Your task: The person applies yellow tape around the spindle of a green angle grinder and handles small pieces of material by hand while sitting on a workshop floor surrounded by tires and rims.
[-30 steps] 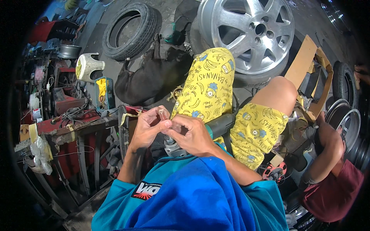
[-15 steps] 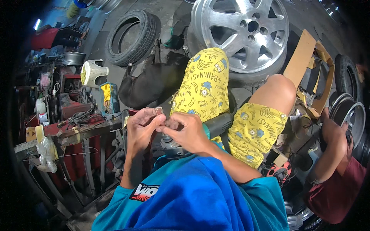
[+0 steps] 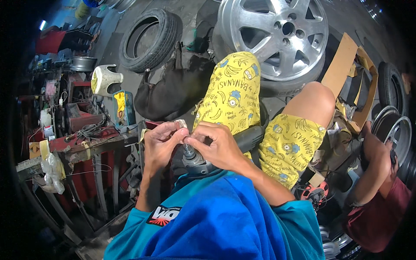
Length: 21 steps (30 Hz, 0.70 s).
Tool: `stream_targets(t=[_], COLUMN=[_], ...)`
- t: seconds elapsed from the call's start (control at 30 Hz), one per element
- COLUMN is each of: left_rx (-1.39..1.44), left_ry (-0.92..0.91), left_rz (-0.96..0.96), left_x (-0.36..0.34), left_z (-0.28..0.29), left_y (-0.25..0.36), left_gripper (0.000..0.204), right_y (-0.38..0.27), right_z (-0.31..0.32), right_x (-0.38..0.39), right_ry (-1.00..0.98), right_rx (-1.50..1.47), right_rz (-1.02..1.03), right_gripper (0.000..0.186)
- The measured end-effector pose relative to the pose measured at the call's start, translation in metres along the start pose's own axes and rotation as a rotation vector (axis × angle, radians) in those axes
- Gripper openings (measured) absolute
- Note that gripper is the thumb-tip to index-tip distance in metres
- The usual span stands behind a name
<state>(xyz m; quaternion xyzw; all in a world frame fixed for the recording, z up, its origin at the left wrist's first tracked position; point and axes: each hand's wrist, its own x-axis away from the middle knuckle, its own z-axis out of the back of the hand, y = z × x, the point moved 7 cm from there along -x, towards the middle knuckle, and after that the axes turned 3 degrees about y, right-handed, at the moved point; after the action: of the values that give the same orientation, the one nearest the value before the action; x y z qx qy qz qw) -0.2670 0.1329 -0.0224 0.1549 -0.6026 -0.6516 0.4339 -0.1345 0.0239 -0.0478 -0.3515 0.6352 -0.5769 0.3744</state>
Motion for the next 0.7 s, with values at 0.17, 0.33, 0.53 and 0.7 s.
stream_targets(t=[0.17, 0.33, 0.53, 0.7], left_rx=[-0.04, -0.068, -0.212, 0.002], left_ry=[-0.014, -0.039, -0.158, -0.1], left_rz=[-0.034, -0.042, -0.057, -0.034], left_x=[0.0004, 0.0002, -0.0013, -0.0024], left_z=[0.0016, 0.0023, -0.0029, -0.0028], left_y=[0.0015, 0.0004, 0.0088, 0.0033], left_gripper=[0.018, 0.018, 0.018, 0.015], right_y=[0.0057, 0.0072, 0.0055, 0.0015], right_z=[0.0012, 0.0004, 0.0063, 0.004], right_x=[-0.0004, 0.0005, -0.0001, 0.0001], right_ry=[-0.034, -0.043, -0.047, -0.048], right_rx=[-0.042, -0.015, -0.04, -0.045], right_rz=[-0.015, 0.023, 0.003, 0.011], right_gripper=[0.018, 0.017, 0.018, 0.019])
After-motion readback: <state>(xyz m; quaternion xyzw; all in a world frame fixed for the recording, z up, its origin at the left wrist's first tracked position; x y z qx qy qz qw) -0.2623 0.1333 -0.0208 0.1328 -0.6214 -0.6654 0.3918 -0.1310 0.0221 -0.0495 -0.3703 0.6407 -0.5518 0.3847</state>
